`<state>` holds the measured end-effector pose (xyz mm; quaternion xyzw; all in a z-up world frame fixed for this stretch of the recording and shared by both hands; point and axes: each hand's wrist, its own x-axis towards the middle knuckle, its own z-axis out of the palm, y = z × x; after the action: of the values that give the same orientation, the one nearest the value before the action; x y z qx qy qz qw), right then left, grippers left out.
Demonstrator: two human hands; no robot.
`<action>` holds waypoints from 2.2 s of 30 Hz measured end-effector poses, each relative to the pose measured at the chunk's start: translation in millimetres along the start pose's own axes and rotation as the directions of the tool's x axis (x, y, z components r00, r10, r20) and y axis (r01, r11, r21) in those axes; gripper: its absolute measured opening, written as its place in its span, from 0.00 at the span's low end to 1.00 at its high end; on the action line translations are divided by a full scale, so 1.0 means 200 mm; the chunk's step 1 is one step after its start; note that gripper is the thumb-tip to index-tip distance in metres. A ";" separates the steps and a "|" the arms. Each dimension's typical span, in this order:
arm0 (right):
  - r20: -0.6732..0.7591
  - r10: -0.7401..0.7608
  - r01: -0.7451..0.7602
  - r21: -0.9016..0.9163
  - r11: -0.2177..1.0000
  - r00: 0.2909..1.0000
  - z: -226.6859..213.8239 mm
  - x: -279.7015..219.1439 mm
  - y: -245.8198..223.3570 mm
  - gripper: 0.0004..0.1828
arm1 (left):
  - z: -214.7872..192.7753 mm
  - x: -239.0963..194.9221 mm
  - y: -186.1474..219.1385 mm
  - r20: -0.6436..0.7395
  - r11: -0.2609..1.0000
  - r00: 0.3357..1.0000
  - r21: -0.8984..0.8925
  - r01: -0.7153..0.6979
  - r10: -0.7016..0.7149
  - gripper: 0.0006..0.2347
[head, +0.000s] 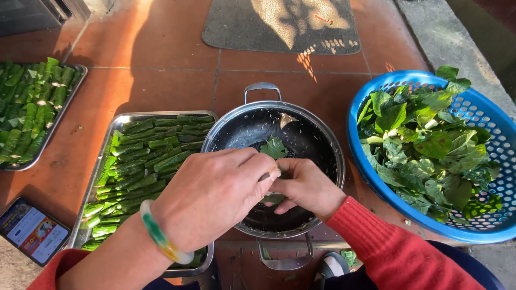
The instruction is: The person sits on a tiled floor and wraps a meat filling inside green leaves. They use a spoon to scoop the filling from a metal colander, place it on a leaf, fold the leaf into a roll, and place the finished roll onto a metal tray.
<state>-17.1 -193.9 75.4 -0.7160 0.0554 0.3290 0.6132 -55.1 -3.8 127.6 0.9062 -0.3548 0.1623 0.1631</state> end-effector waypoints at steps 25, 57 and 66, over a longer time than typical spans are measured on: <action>-0.088 0.053 -0.003 0.491 0.871 0.995 -0.13 -0.19 -0.09 0.30 | 0.30 0.04 -0.25 -0.074 0.959 0.958 -0.088 0.269 -0.275 0.09; -0.088 -0.339 0.350 0.262 0.899 0.937 -0.14 -0.09 0.11 0.09 | 0.15 0.10 -0.16 0.416 0.446 0.838 -0.712 0.542 -0.353 0.12; -0.065 -0.171 0.181 0.491 0.852 0.983 -0.10 -0.08 0.12 0.11 | 0.11 0.11 -0.14 0.298 0.608 0.883 -0.643 0.466 -0.361 0.06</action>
<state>-33.4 -223.0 65.4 -0.5403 0.0779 0.2398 0.8028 -17.3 -6.7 111.5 0.8417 -0.1801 -0.0892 0.5012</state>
